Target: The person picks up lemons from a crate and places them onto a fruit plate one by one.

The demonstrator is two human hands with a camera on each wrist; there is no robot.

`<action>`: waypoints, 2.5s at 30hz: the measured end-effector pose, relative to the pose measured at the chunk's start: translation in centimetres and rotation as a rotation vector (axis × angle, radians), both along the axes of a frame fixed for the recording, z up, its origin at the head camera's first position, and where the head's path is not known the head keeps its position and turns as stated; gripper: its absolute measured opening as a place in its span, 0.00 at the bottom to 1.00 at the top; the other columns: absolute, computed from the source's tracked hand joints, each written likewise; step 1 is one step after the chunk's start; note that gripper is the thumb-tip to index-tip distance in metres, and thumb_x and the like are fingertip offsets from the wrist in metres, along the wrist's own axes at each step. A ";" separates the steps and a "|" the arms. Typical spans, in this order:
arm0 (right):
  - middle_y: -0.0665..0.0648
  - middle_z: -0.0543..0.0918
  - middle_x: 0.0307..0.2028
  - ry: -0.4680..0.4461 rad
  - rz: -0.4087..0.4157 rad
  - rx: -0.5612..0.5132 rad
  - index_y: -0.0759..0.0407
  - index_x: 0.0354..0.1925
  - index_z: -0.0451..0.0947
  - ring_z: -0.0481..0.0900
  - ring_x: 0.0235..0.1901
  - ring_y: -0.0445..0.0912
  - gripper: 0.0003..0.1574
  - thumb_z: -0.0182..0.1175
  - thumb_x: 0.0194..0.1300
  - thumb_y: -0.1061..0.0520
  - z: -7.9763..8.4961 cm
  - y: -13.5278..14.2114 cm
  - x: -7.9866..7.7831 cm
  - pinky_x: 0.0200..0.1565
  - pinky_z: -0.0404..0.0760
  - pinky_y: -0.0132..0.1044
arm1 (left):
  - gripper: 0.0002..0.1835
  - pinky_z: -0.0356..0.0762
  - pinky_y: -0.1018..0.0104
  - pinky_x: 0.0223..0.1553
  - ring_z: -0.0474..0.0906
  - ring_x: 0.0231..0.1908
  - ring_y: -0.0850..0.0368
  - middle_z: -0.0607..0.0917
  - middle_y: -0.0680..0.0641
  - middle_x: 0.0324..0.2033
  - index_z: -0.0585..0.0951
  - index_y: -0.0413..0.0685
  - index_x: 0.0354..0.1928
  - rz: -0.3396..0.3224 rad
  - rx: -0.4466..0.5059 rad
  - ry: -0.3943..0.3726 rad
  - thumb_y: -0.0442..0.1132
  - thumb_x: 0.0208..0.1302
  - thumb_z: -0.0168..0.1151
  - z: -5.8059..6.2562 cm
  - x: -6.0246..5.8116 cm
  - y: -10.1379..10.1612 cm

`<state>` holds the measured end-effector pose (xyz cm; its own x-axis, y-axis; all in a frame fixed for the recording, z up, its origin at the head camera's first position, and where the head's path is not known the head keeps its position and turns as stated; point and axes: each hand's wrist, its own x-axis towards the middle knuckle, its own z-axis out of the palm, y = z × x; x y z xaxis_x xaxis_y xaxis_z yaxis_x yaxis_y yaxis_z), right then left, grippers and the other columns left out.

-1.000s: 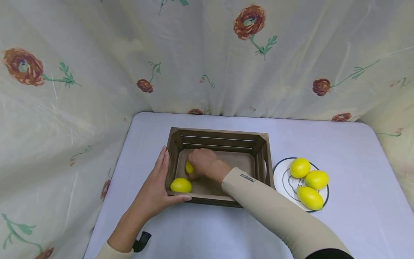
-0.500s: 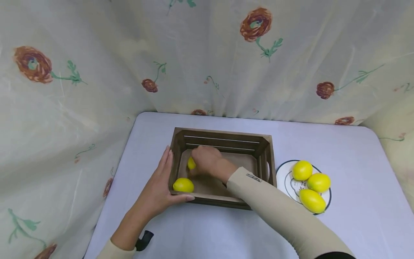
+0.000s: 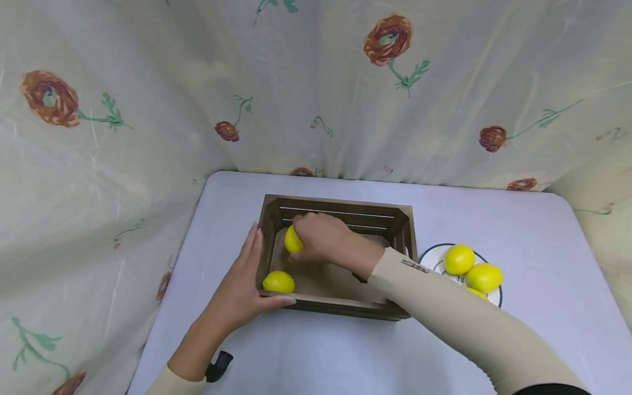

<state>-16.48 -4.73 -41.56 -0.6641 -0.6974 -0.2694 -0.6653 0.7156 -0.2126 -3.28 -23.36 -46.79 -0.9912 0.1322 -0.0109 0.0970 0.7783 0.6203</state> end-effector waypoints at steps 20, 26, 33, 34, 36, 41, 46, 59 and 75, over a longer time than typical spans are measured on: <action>0.55 0.83 0.49 0.027 -0.038 -0.309 0.61 0.62 0.74 0.81 0.38 0.46 0.47 0.81 0.55 0.39 6.3 6.5 5.4 0.41 0.87 0.41 | 0.78 0.63 0.33 0.69 0.51 0.79 0.36 0.31 0.55 0.83 0.40 0.47 0.85 -0.021 0.011 -0.003 0.70 0.46 0.81 0.0 -0.1 -0.1; 0.54 0.83 0.53 0.024 -0.067 -0.366 0.58 0.65 0.74 0.82 0.38 0.45 0.49 0.82 0.53 0.39 6.4 8.5 7.0 0.41 0.86 0.42 | 0.78 0.64 0.33 0.69 0.52 0.79 0.36 0.34 0.51 0.84 0.40 0.46 0.85 -0.014 0.004 -0.004 0.69 0.45 0.82 0.0 -0.1 0.0; 0.55 0.82 0.58 0.034 -0.100 -0.393 0.54 0.66 0.75 0.82 0.42 0.46 0.48 0.80 0.54 0.37 6.1 11.1 8.6 0.41 0.87 0.43 | 0.78 0.64 0.35 0.70 0.50 0.80 0.38 0.32 0.55 0.84 0.40 0.47 0.85 -0.006 0.010 -0.004 0.68 0.44 0.82 0.0 0.1 -0.1; 0.55 0.82 0.59 0.030 -0.106 -0.397 0.54 0.66 0.75 0.82 0.42 0.45 0.47 0.80 0.55 0.36 6.1 11.7 8.9 0.42 0.87 0.44 | 0.78 0.64 0.35 0.70 0.50 0.80 0.39 0.32 0.55 0.83 0.40 0.47 0.85 -0.006 0.014 -0.007 0.68 0.44 0.83 0.0 0.0 -0.1; 0.54 0.82 0.59 0.028 -0.117 -0.401 0.52 0.66 0.75 0.82 0.41 0.44 0.46 0.79 0.56 0.35 6.0 12.7 9.3 0.42 0.87 0.43 | 0.78 0.63 0.36 0.71 0.50 0.80 0.39 0.32 0.55 0.84 0.40 0.47 0.85 -0.007 0.021 -0.010 0.68 0.44 0.83 0.0 0.0 0.0; 0.50 0.81 0.57 0.048 -0.141 -0.402 0.49 0.66 0.74 0.80 0.43 0.41 0.47 0.77 0.56 0.31 5.9 15.0 10.2 0.43 0.86 0.41 | 0.78 0.64 0.35 0.71 0.50 0.80 0.39 0.33 0.54 0.84 0.40 0.48 0.85 -0.004 0.033 -0.012 0.69 0.44 0.82 -0.1 0.0 0.0; 0.53 0.81 0.60 0.126 -0.150 -0.452 0.53 0.66 0.74 0.83 0.52 0.47 0.50 0.78 0.55 0.32 5.4 17.5 11.1 0.50 0.87 0.48 | 0.78 0.62 0.35 0.71 0.49 0.80 0.39 0.34 0.53 0.84 0.40 0.50 0.85 0.004 0.035 -0.017 0.69 0.44 0.82 -0.1 0.0 0.0; 0.58 0.82 0.59 0.220 -0.387 -0.531 0.56 0.70 0.71 0.81 0.49 0.54 0.58 0.86 0.46 0.43 2.9 22.7 11.3 0.44 0.85 0.56 | 0.79 0.61 0.35 0.71 0.49 0.80 0.39 0.33 0.53 0.84 0.39 0.49 0.85 0.002 0.033 -0.022 0.69 0.44 0.82 0.1 0.2 0.0; 0.68 0.74 0.63 0.218 -0.503 -0.509 0.62 0.68 0.70 0.73 0.54 0.64 0.52 0.83 0.52 0.48 -3.9 27.5 9.0 0.49 0.79 0.71 | 0.78 0.63 0.34 0.70 0.49 0.80 0.39 0.34 0.53 0.84 0.39 0.50 0.85 0.005 0.037 -0.020 0.69 0.44 0.82 -0.1 0.0 0.0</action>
